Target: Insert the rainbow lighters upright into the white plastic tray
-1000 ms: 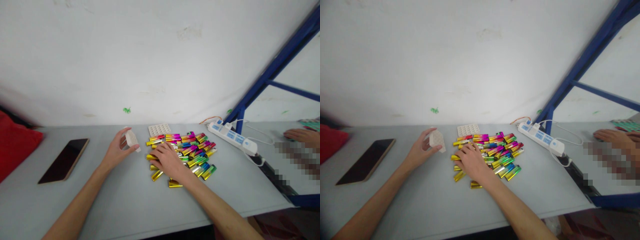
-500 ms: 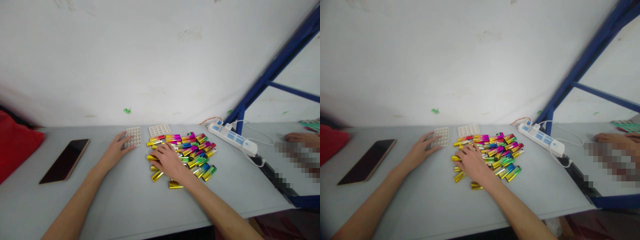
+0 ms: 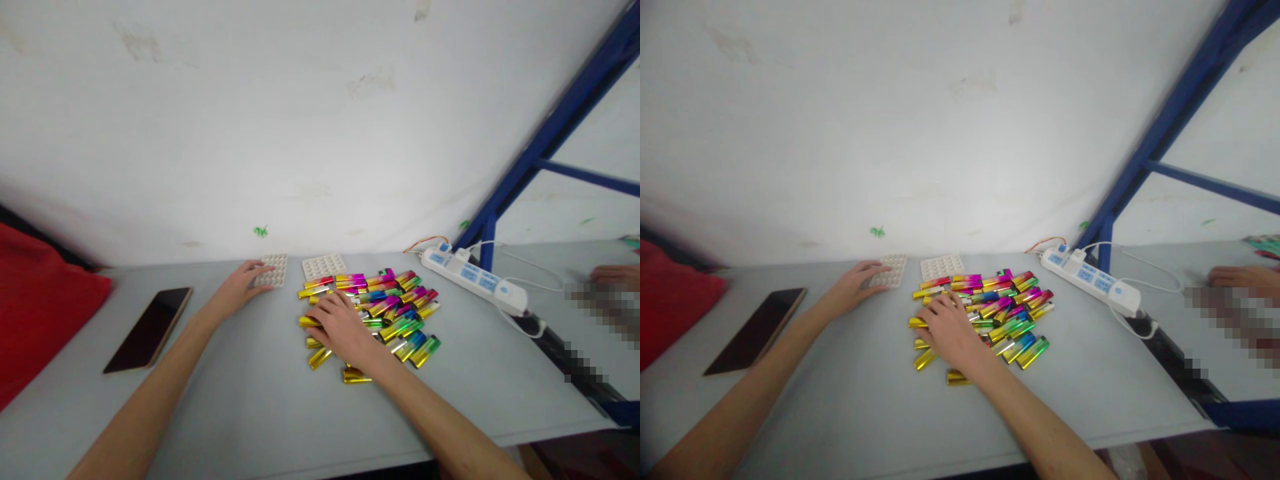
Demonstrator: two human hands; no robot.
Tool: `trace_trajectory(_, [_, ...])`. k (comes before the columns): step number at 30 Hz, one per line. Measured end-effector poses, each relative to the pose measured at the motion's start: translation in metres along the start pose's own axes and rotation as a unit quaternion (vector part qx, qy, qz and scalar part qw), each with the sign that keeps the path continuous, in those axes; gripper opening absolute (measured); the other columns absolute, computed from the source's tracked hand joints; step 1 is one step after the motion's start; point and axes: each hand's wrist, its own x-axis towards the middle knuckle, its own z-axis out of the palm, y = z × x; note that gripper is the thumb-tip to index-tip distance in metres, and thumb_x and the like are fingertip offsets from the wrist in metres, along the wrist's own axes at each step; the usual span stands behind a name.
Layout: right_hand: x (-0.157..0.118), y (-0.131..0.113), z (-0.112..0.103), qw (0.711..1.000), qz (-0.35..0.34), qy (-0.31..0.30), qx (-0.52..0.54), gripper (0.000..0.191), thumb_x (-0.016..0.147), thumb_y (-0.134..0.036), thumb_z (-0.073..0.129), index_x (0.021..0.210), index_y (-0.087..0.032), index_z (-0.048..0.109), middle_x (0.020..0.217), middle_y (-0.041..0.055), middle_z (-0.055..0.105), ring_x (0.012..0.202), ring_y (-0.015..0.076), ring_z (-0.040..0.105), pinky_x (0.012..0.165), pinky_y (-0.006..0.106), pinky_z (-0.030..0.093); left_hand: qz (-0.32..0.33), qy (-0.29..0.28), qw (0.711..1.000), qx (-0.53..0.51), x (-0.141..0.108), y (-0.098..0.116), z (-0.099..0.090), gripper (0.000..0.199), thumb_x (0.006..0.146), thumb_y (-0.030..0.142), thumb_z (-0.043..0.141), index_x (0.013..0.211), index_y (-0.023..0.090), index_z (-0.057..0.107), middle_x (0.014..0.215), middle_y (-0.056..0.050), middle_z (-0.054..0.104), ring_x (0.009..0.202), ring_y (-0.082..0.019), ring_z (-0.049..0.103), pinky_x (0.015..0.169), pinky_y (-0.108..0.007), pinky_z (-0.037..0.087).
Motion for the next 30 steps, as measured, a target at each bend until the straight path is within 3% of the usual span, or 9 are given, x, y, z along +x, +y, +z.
trace_trajectory(5, [0.001, 0.001, 0.001, 1.0, -0.003, 0.001, -0.004, 0.022, 0.105, -0.039, 0.076, 0.119, -0.023, 0.078, 0.118, 0.0073, 0.079, 0.123, 0.0269, 0.062, 0.122, 0.05, 0.04, -0.004, 0.027, 0.999, 0.035, -0.001, 0.007, -0.002, 0.066, 0.094, 0.069, 0.064, 0.143, 0.025, 0.069, 0.141, -0.013, 0.061, 0.135, -0.036, 0.061, 0.124, -0.054, 0.047])
trace_trajectory(9, [0.002, 0.001, 0.001, 1.0, -0.001, 0.003, -0.007, 0.022, 0.105, -0.039, 0.076, 0.121, -0.024, 0.078, 0.12, 0.007, 0.079, 0.125, 0.0266, 0.062, 0.124, 0.05, 0.039, -0.023, 0.06, 0.996, 0.056, -0.007, 0.017, 0.005, 0.055, 0.091, 0.054, 0.069, 0.138, 0.025, 0.07, 0.137, -0.013, 0.061, 0.13, -0.037, 0.062, 0.12, -0.055, 0.05])
trace_trajectory(13, [0.003, 0.001, 0.001, 1.0, -0.002, -0.003, -0.016, 0.022, 0.105, -0.039, 0.075, 0.121, -0.024, 0.078, 0.12, 0.0068, 0.079, 0.125, 0.0265, 0.062, 0.125, 0.05, 0.037, 0.011, 0.086, 0.995, 0.039, -0.004, 0.038, 0.01, 0.049, 0.088, 0.045, 0.071, 0.132, 0.024, 0.071, 0.134, -0.013, 0.063, 0.131, -0.036, 0.061, 0.122, -0.054, 0.049])
trace_trajectory(17, [0.003, 0.001, 0.002, 1.0, -0.003, 0.0, -0.023, 0.023, 0.107, -0.041, 0.072, 0.121, -0.023, 0.078, 0.12, 0.0073, 0.079, 0.126, 0.0267, 0.062, 0.125, 0.051, 0.037, 0.061, 0.061, 0.996, 0.004, 0.014, 0.067, 0.017, 0.036, 0.092, 0.045, 0.069, 0.122, 0.025, 0.074, 0.133, -0.012, 0.067, 0.131, -0.035, 0.063, 0.122, -0.054, 0.049])
trace_trajectory(21, [0.003, 0.001, 0.003, 1.0, -0.008, 0.006, -0.023, 0.024, 0.107, -0.042, 0.071, 0.12, -0.024, 0.078, 0.12, 0.0062, 0.079, 0.127, 0.0272, 0.062, 0.125, 0.051, 0.038, 0.067, 0.023, 0.997, -0.004, 0.042, 0.087, 0.031, 0.028, 0.096, 0.043, 0.064, 0.112, 0.024, 0.075, 0.124, -0.012, 0.075, 0.123, -0.033, 0.068, 0.117, -0.053, 0.052])
trace_trajectory(25, [0.004, 0.001, 0.003, 0.999, -0.007, 0.003, -0.032, 0.024, 0.107, -0.044, 0.071, 0.119, -0.024, 0.078, 0.119, 0.0061, 0.079, 0.127, 0.0275, 0.062, 0.125, 0.051, 0.038, 0.059, 0.01, 0.998, 0.001, 0.061, 0.09, 0.043, 0.028, 0.097, 0.043, 0.061, 0.106, 0.022, 0.076, 0.119, -0.013, 0.078, 0.12, -0.034, 0.07, 0.115, -0.053, 0.052])
trace_trajectory(30, [0.005, 0.0, 0.002, 0.999, -0.008, -0.003, -0.042, 0.024, 0.108, -0.045, 0.07, 0.117, -0.024, 0.077, 0.12, 0.0063, 0.079, 0.126, 0.0272, 0.061, 0.125, 0.051, 0.037, 0.062, 0.0, 0.998, -0.01, 0.068, 0.084, 0.053, 0.036, 0.093, 0.055, 0.066, 0.101, 0.022, 0.076, 0.119, -0.014, 0.08, 0.118, -0.035, 0.072, 0.113, -0.054, 0.054])
